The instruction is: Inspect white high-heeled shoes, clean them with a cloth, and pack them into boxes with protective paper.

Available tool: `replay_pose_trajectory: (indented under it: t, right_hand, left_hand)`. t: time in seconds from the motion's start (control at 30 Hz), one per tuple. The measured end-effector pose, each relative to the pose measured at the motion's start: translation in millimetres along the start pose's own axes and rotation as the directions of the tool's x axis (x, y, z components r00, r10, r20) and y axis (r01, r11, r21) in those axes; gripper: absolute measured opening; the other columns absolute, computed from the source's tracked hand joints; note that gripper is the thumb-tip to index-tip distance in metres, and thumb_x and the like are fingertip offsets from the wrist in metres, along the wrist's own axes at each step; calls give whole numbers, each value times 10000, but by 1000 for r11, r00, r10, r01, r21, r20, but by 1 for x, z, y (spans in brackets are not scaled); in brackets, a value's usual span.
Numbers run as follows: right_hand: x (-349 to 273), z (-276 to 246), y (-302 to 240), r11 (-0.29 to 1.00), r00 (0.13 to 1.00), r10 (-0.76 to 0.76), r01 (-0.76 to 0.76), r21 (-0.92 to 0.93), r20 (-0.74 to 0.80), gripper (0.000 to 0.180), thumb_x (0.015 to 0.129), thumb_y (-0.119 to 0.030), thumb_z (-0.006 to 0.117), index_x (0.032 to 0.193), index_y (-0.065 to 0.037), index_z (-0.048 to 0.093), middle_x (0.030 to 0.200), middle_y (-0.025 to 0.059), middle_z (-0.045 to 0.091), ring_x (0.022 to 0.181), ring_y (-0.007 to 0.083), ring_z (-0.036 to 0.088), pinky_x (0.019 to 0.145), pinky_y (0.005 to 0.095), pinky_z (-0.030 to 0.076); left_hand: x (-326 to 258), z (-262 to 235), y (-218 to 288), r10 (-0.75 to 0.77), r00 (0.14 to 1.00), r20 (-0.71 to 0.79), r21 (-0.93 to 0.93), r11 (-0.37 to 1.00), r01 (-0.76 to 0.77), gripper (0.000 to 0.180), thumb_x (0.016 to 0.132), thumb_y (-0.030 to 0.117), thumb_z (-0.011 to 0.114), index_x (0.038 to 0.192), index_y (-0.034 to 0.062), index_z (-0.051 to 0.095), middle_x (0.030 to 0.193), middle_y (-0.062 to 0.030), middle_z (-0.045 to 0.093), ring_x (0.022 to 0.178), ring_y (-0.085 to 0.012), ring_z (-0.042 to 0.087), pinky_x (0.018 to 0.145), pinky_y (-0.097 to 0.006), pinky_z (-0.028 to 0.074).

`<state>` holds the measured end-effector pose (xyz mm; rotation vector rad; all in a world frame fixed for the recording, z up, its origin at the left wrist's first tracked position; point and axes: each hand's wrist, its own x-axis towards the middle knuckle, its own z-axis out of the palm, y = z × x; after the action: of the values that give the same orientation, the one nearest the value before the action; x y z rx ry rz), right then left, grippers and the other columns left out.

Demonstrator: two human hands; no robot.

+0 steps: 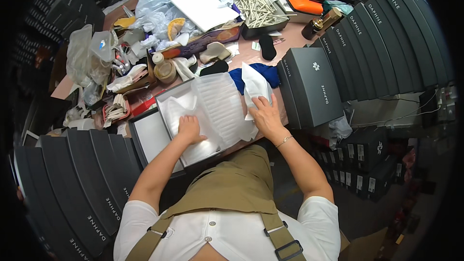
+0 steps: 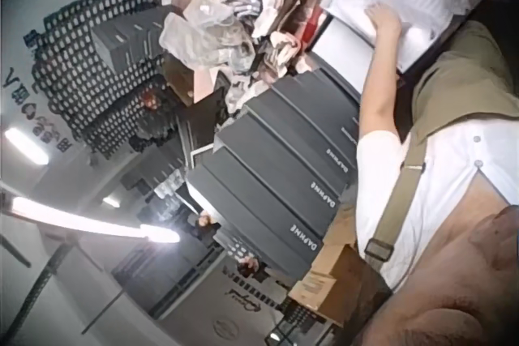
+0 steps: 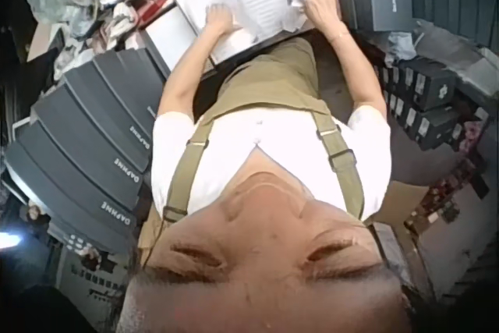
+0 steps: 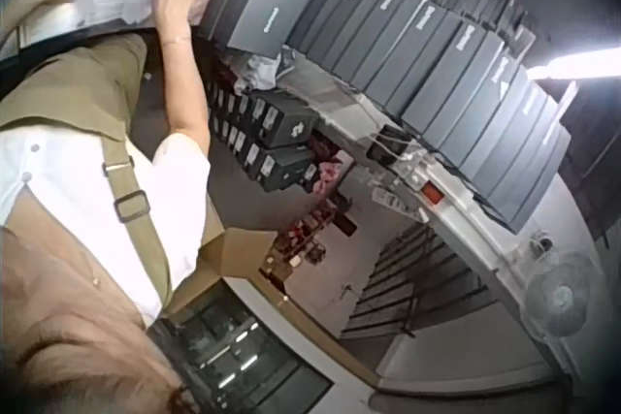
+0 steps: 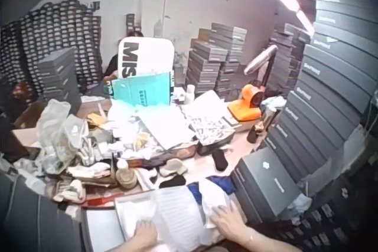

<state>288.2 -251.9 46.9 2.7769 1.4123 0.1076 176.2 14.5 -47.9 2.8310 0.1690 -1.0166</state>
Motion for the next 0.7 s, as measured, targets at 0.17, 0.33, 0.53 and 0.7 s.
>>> replay_pose_trajectory:
  t: [0.17,0.33,0.53,0.7]
  right_hand:
    - [6,-12,32,913,952,299,-267,308,-64,182,797,-112,620,973,-64,628,994,133,589,945,316,578,792,423,466]
    - [37,-47,53,740,880,393,-129,660,-269,284,829,7,556,1106,-7,617,991,194,650,884,367,640,786,378,514]
    - [29,-124,-75,507,948,-11,279,815,-318,489,745,70,503,1217,-37,578,1056,181,653,974,339,639,859,373,510]
    - [-1,-107,-145,125,734,-679,88,988,20,455,846,-118,585,1285,-35,501,1100,182,592,1016,320,593,874,362,476]
  left_hand:
    - [6,11,-5,98,957,-271,-51,992,-116,1024,652,539,764,1406,-11,345,1414,-242,395,1319,-426,347,1109,-538,201]
    - [8,24,-28,-11,797,-604,-653,580,-487,586,840,356,662,1288,10,513,1317,-181,513,1231,-273,480,1044,-454,335]
    - [-71,-55,48,191,964,-185,-782,-622,-27,578,992,494,419,1355,47,464,1328,-79,510,1181,-199,502,1021,-357,386]
    - [-113,22,34,138,963,-233,-746,-660,-87,476,970,325,532,1340,32,466,1225,-72,576,1053,-199,578,930,-335,466]
